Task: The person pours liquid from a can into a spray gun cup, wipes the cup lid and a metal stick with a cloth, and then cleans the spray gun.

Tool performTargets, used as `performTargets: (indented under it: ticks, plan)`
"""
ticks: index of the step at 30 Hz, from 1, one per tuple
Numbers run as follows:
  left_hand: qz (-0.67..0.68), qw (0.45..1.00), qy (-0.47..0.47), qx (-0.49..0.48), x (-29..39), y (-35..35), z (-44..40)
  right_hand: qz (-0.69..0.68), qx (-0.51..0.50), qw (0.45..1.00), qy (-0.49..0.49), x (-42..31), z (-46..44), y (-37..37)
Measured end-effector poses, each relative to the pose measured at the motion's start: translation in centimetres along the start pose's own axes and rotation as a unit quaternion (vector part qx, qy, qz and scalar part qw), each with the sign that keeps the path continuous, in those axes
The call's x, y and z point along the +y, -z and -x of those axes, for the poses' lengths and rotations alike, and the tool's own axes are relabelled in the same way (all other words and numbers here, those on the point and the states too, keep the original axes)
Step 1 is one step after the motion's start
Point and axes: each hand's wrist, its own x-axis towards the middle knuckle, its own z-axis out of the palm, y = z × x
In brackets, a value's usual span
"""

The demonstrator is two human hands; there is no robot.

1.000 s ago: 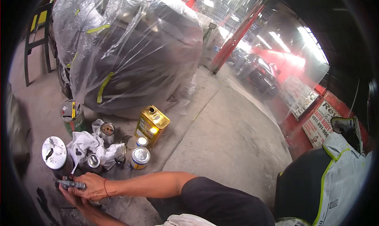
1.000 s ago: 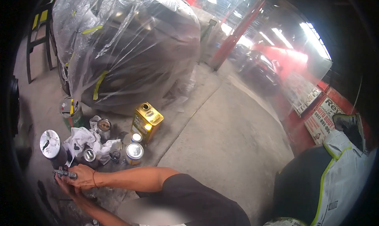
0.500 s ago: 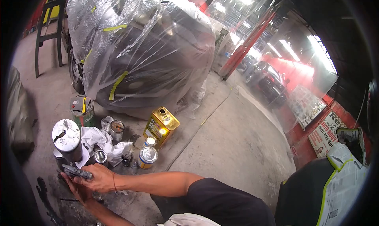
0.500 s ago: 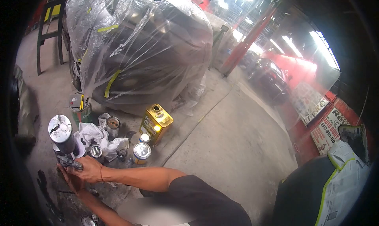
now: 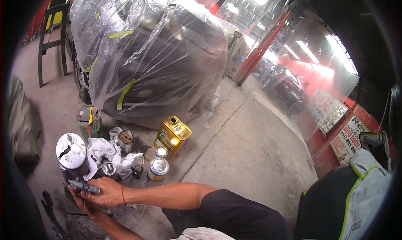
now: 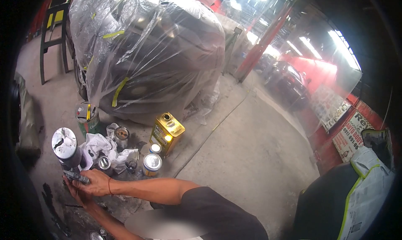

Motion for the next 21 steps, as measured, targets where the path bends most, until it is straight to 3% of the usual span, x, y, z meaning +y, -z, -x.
performTargets:
  ticks: [4, 7, 8, 10, 12, 14, 16, 19, 21]
  plan:
    - [0.005, 0.999, 0.048, -0.009, 1.1, -2.0, 2.4, -0.023, -0.052, 0.997, -0.046, -0.6, -0.2, 0.8]
    - [-0.192, 0.945, 0.068, -0.256, 0.9, -4.8, 4.9, 0.002, -0.023, 0.997, -0.073, -0.6, -0.7, 1.4]
    - [-0.192, 0.945, 0.066, -0.256, 0.4, -4.7, 4.6, 0.008, -0.019, 0.996, -0.084, -0.3, -0.9, 1.7]
    - [-0.066, 0.900, 0.201, -0.382, -0.9, -3.7, 4.2, 0.015, -0.009, 0.994, -0.110, -0.3, -0.8, 1.9]
    - [-0.060, 0.914, 0.183, -0.356, -2.9, -3.1, 4.5, 0.010, -0.042, 0.987, -0.154, 0.0, -0.8, 1.8]
    - [-0.049, 0.929, 0.161, -0.330, -2.9, -4.2, 4.9, 0.033, -0.002, 0.986, -0.166, 1.6, -0.5, 1.0]
    - [0.001, 0.930, 0.208, -0.302, -0.4, -6.8, 6.0, 0.029, -0.022, 0.985, -0.167, 1.8, -0.5, 0.9]
    - [-0.038, 0.906, 0.250, -0.339, -0.2, -5.4, 5.5, 0.032, -0.047, 0.985, -0.163, 1.6, -0.6, 0.6]
    - [-0.045, 0.918, 0.218, -0.329, -0.5, -5.3, 5.8, 0.043, -0.052, 0.985, -0.160, 1.4, -0.6, 0.5]
